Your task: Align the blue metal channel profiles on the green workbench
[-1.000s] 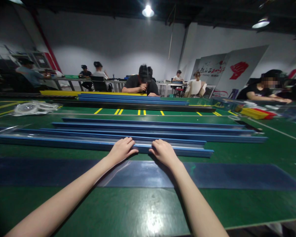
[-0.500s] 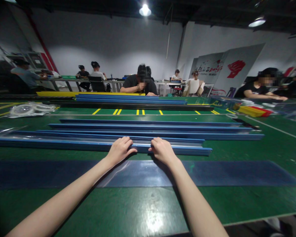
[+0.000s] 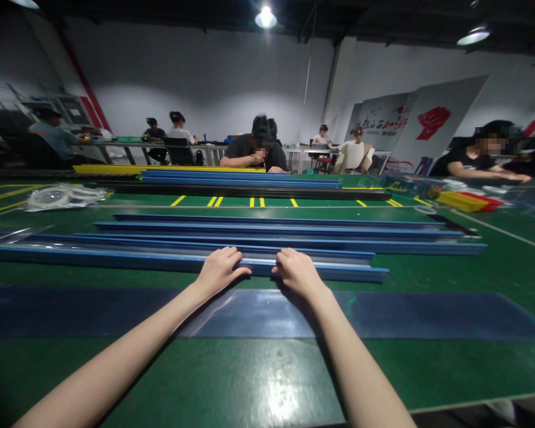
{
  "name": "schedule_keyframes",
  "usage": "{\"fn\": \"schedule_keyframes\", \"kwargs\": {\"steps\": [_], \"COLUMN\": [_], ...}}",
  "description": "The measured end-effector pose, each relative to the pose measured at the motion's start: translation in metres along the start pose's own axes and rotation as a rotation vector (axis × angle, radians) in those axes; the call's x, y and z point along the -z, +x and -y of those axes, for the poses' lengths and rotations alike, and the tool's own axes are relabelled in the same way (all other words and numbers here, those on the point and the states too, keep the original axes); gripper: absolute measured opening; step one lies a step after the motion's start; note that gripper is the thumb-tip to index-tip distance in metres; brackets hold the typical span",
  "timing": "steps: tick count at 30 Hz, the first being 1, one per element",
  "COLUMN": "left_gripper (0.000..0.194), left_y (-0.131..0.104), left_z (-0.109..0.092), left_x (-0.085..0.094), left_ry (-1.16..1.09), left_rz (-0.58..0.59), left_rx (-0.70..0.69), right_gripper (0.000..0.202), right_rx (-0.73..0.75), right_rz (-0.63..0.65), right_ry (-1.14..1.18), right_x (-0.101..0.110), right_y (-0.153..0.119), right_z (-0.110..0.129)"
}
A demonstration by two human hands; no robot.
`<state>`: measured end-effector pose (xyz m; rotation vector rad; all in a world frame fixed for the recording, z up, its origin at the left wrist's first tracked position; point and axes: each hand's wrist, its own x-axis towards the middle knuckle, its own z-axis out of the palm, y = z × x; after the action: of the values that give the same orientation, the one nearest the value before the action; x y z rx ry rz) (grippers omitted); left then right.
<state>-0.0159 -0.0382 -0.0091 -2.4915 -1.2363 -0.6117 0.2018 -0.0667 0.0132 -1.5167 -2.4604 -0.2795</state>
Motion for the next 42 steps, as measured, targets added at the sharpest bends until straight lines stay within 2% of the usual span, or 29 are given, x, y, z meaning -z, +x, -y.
{"fn": "schedule_keyframes", "kwargs": {"steps": [9, 19, 24, 29, 34, 38, 42], "left_gripper": [0.033, 0.031, 0.032, 0.035, 0.035, 0.034, 0.033], "left_y": [-0.001, -0.001, -0.002, -0.003, -0.004, -0.004, -0.004], "left_z": [-0.002, 0.0, -0.001, -0.001, -0.001, -0.002, -0.003], "left_x": [0.0, -0.001, -0.004, -0.008, -0.01, -0.008, -0.006], "left_ry": [0.008, 0.002, 0.04, 0.043, 0.056, 0.076, 0.093], "left_rz": [-0.003, -0.014, -0.011, -0.02, -0.033, -0.031, -0.024], "left_rx": [-0.047, -0.035, -0.016, -0.019, -0.027, -0.027, -0.027], "right_gripper": [0.01, 0.012, 0.013, 0.014, 0.028, 0.032, 0.028], "right_rx": [-0.03, -0.181, -0.243, -0.224, -0.194, -0.139, -0.03], "right_rz": [0.05, 0.115, 0.13, 0.105, 0.108, 0.092, 0.021], "right_ry": [0.02, 0.013, -0.02, -0.047, -0.038, -0.051, -0.073], "right_x": [0.005, 0.017, 0.019, 0.018, 0.018, 0.01, -0.002], "right_y": [-0.001, -0.02, -0.024, -0.024, -0.022, -0.015, -0.007], "right_z": [-0.006, -0.04, -0.047, -0.045, -0.04, -0.027, -0.008]}}
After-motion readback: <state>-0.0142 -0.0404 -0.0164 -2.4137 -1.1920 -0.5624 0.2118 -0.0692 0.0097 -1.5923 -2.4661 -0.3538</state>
